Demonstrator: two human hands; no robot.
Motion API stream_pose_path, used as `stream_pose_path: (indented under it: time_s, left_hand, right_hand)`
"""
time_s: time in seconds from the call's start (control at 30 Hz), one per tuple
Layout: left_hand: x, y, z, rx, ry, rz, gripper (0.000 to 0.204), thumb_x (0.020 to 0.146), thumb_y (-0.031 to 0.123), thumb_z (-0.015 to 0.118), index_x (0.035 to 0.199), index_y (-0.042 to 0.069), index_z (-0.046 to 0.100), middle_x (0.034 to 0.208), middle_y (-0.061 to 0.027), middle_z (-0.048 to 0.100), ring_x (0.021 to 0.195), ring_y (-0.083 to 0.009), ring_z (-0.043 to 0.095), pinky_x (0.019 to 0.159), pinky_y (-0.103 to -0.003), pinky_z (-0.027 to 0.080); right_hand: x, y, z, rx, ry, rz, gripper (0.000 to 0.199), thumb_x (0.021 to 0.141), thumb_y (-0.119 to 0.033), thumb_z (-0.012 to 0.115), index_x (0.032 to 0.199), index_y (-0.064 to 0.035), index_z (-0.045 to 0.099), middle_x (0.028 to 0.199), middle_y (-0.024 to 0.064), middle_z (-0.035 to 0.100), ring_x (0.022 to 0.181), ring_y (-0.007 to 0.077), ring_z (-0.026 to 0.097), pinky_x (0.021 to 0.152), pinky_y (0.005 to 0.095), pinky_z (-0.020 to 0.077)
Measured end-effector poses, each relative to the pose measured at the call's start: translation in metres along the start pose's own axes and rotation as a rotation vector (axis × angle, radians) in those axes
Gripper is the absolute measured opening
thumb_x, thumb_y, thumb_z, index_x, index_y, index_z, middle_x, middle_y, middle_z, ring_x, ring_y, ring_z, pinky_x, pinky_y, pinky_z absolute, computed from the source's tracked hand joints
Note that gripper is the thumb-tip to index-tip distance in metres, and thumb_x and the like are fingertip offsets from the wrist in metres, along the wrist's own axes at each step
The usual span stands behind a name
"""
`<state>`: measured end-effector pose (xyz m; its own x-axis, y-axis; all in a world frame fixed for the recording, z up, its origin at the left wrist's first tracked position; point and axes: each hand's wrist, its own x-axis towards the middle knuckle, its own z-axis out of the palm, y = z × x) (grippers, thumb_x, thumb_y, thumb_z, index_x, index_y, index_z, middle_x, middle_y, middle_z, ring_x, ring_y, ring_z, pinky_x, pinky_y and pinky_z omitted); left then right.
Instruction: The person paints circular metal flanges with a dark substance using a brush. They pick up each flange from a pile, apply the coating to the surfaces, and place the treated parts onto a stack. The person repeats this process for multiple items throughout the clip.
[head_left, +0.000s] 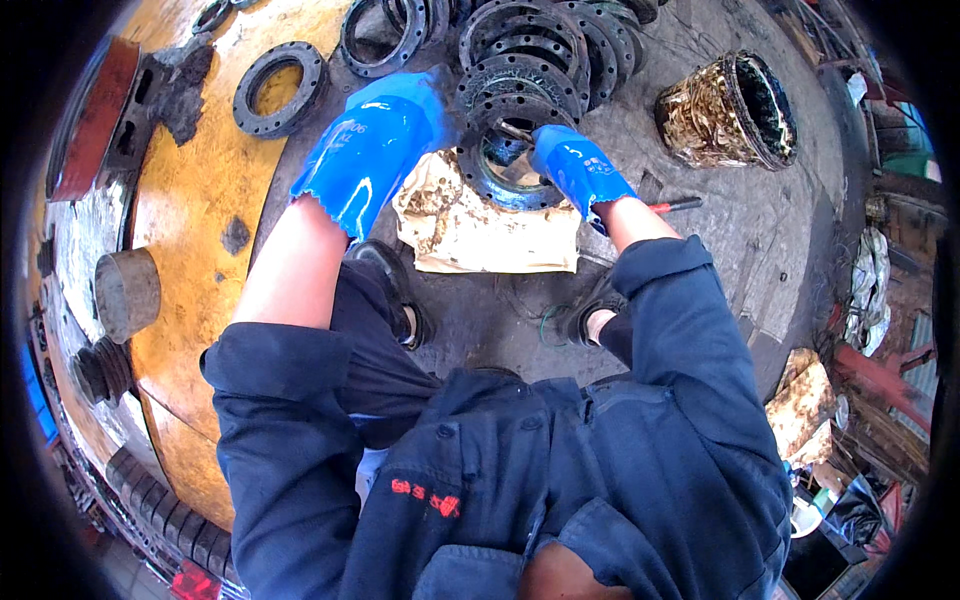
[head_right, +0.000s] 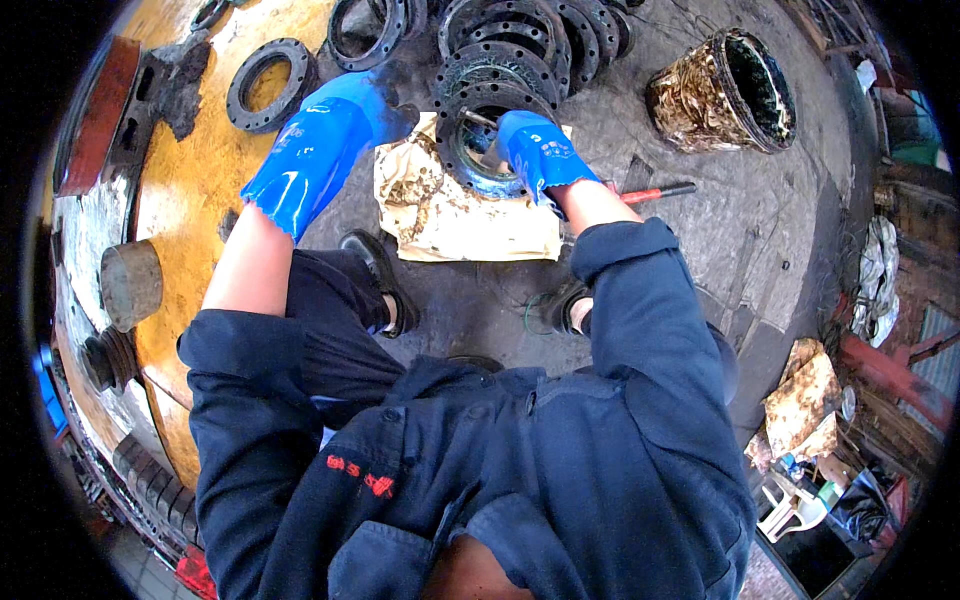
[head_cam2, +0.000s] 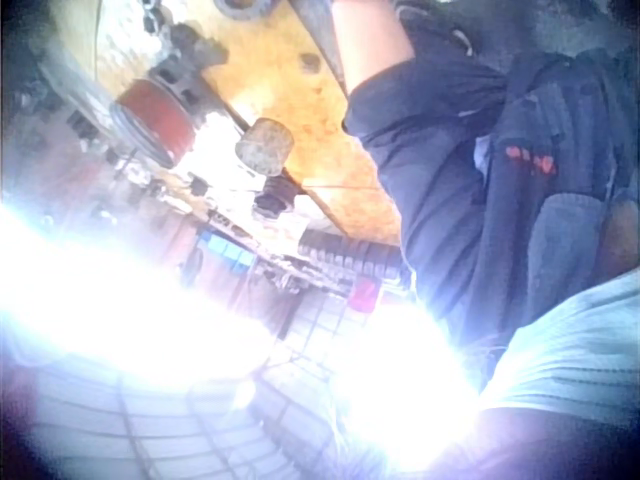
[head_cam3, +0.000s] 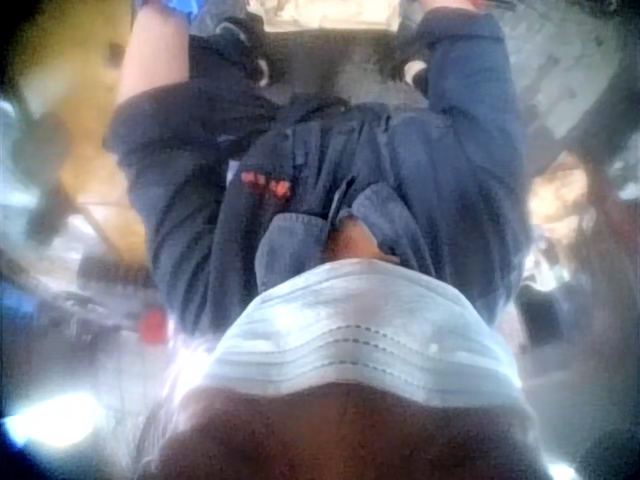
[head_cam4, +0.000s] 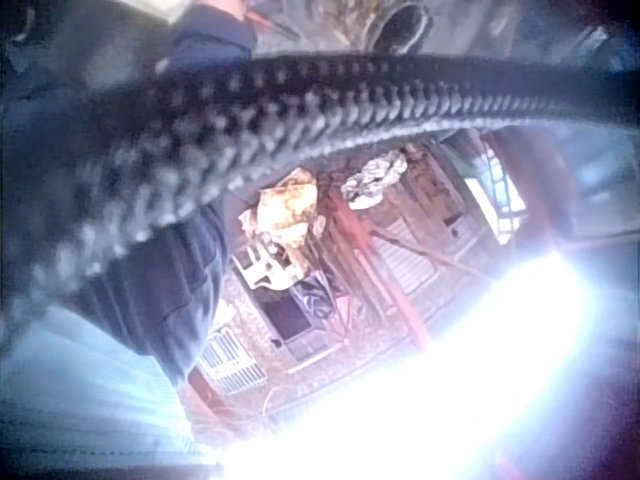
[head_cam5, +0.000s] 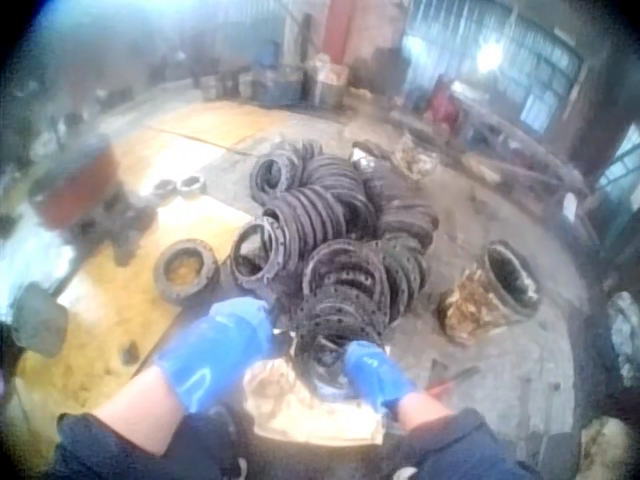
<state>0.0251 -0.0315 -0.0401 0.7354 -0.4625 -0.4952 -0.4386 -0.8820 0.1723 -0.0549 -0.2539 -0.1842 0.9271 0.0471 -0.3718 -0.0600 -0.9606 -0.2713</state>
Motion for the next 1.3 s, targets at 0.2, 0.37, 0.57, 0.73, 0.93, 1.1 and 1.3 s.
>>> stream_pose_path:
  time_s: [0.2,0.37,0.57,0.73,0.93,1.1,1.3]
  left_hand:
    - [0.008,0.003,0.007,0.003,0.000,0.000,0.062,0.080,0.043,0.060,0.133,0.015,0.042,0.117,-0.0130,0.060,0.107,-0.0314,0.058,0.090,-0.041,0.047]
    - [0.050,-0.029,0.055,-0.021,0.108,0.099,0.059,0.076,0.038,0.065,0.128,0.015,0.048,0.113,-0.0141,0.062,0.105,-0.0324,0.059,0.089,-0.041,0.048]
    - [0.035,0.019,0.102,-0.123,0.029,0.260,0.060,0.067,0.029,0.074,0.121,0.013,0.053,0.106,-0.0188,0.063,0.099,-0.0369,0.060,0.086,-0.043,0.049]
    - [0.052,0.055,0.133,0.058,-0.160,0.139,0.051,0.077,0.030,0.064,0.125,0.020,0.051,0.107,-0.0170,0.063,0.098,-0.0357,0.061,0.081,-0.044,0.050]
    - [0.062,0.054,0.149,0.250,-0.176,-0.032,0.044,0.086,0.028,0.049,0.129,0.023,0.048,0.123,-0.0100,0.058,0.113,-0.0292,0.056,0.093,-0.043,0.046]
    - [0.056,0.073,0.135,0.274,-0.248,-0.046,0.038,0.085,0.028,0.049,0.122,0.021,0.054,0.116,-0.0120,0.061,0.107,-0.0304,0.059,0.088,-0.044,0.048]
    - [0.062,0.082,0.148,0.322,-0.182,-0.067,0.030,0.085,0.031,0.049,0.113,0.024,0.058,0.103,-0.0117,0.066,0.094,-0.0314,0.064,0.079,-0.045,0.050]
  right_hand:
    - [0.000,0.017,0.015,0.043,-0.047,-0.049,0.035,0.073,-0.010,0.057,0.107,-0.0075,0.065,0.099,0.0229,0.063,0.092,0.0373,0.062,0.079,0.0429,0.0498]
    - [-0.015,-0.011,0.012,-0.032,0.162,-0.208,0.016,0.077,-0.010,0.058,0.084,0.0014,0.066,0.088,0.0245,0.064,0.085,0.0380,0.063,0.073,0.0420,0.0512]
    - [-0.020,-0.028,0.028,-0.061,-0.001,-0.030,0.023,0.082,-0.018,0.056,0.098,-0.0053,0.067,0.094,0.0211,0.065,0.086,0.0371,0.064,0.074,0.0454,0.0518]
    - [-0.018,-0.027,0.036,0.038,-0.060,0.165,0.028,0.086,-0.023,0.054,0.104,-0.0054,0.066,0.102,0.0180,0.065,0.092,0.0357,0.064,0.078,0.0473,0.0510]
    - [-0.059,0.048,-0.026,0.304,-0.337,-0.232,0.028,0.074,-0.021,0.064,0.096,-0.0048,0.066,0.094,0.0181,0.066,0.083,0.0320,0.065,0.072,0.0410,0.0501]
    - [-0.106,0.254,0.022,-0.234,0.138,0.255,0.020,0.074,-0.020,0.060,0.083,-0.0051,0.069,0.085,0.0187,0.066,0.079,0.0358,0.065,0.064,0.0445,0.0510]
    - [-0.094,0.355,0.133,-0.664,0.022,0.338,0.020,0.082,-0.017,0.051,0.077,-0.0153,0.071,0.078,0.0045,0.069,0.077,0.0247,0.067,0.063,0.0401,0.0491]
